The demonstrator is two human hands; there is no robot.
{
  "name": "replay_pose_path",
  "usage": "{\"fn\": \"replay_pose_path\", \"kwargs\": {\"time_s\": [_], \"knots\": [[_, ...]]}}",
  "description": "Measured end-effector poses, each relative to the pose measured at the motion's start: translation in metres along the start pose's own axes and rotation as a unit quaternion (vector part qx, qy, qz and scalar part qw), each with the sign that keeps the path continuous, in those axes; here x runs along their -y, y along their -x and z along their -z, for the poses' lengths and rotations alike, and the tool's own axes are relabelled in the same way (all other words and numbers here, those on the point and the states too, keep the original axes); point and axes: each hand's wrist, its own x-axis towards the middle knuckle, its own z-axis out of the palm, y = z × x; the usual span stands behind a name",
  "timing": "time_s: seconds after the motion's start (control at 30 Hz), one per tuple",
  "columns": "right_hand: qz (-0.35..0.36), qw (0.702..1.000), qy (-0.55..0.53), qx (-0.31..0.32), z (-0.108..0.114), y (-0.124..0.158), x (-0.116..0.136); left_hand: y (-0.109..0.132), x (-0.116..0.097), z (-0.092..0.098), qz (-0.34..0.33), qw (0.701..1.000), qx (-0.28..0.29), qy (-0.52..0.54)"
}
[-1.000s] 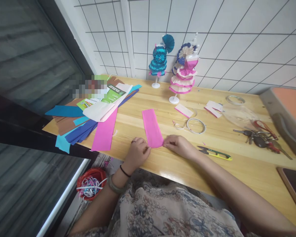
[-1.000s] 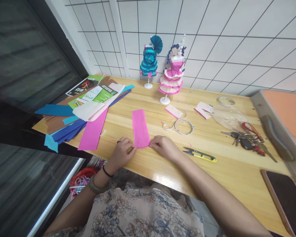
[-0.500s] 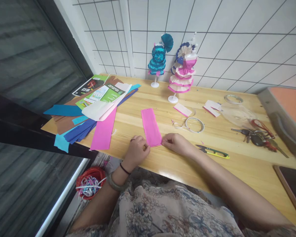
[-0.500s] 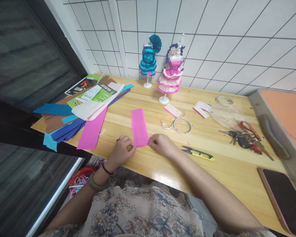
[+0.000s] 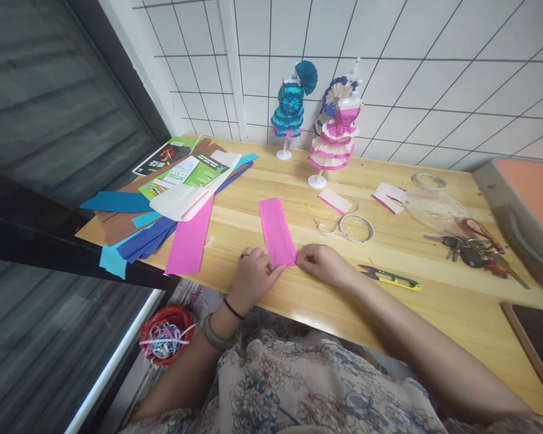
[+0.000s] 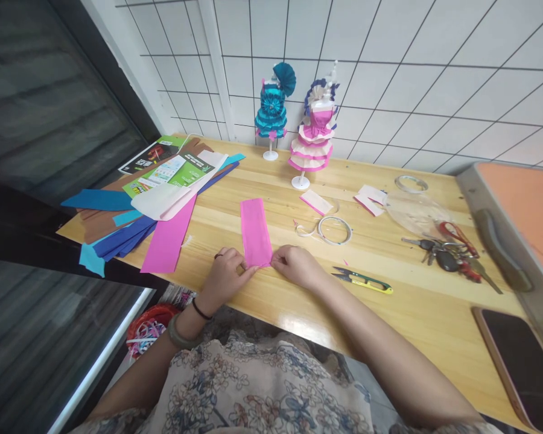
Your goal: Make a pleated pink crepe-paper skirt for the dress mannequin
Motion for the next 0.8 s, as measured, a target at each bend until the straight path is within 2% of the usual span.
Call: {"fn": "replay_pose_path", "kwargs": {"time_s": [0.27,0.53,0.8], "knots": [[-0.009,1.0,-0.006,-0.003,-0.0004,0.0009,-0.0003,-0.0021,-0.0031,-0.0075,0.032,0.999,-0.001,-0.034],[-0.003,1.0,-0.003,0.002,-0.0016,0.0008,-0.0026,0.0019,0.0014,-0.0032,0.026,1.0,-0.002,-0.008],[-0.009,1.0,-0.002,0.005,-0.0018,-0.0007,-0.0039,0.001,0.0012,-0.0064,0.037,0.999,0.001,-0.038]]}}
